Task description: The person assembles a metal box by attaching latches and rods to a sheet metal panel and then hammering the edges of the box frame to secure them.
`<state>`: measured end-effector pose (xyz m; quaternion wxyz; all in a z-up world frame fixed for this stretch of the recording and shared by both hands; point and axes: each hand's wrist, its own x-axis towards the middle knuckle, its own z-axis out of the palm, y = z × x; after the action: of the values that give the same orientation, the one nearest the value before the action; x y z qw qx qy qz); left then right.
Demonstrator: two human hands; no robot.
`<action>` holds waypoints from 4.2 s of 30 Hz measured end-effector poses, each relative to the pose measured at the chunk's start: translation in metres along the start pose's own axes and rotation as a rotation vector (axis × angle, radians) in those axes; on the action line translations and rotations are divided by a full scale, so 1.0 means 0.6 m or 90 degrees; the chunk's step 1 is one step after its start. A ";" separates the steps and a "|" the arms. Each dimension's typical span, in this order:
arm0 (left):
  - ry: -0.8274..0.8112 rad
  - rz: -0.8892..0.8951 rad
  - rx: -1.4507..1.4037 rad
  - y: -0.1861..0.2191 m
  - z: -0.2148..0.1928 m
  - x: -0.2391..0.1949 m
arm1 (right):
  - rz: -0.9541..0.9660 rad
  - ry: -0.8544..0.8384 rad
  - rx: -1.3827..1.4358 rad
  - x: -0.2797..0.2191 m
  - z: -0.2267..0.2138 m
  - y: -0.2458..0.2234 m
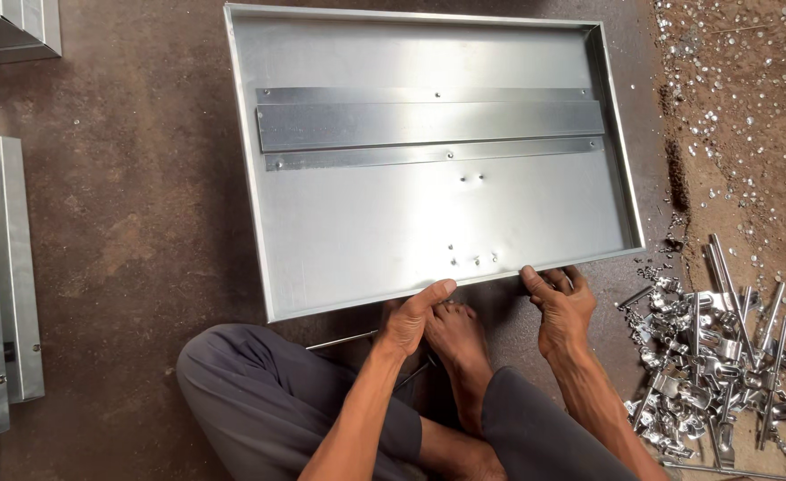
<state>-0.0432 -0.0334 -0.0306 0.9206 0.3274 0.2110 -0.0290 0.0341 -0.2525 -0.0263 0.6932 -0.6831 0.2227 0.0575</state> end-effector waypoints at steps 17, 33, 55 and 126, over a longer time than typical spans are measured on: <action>0.007 0.015 -0.044 -0.022 -0.045 0.012 | -0.313 -0.062 -1.094 -0.069 -0.303 0.089; 0.028 0.065 -0.070 -0.043 -0.051 0.029 | -0.203 -0.284 -0.474 -0.168 -0.109 -0.047; 0.021 0.034 -0.123 -0.051 -0.055 0.029 | -0.088 -0.299 -0.666 -0.129 -0.118 -0.029; 0.335 0.181 0.707 0.282 -0.069 -0.054 | -0.126 -0.290 -0.476 -0.168 -0.253 -0.018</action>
<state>-0.0555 0.1223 0.0537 0.5254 0.7776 0.3383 0.0701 -0.0869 -0.3781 0.0277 0.4322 -0.8746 -0.0380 0.2163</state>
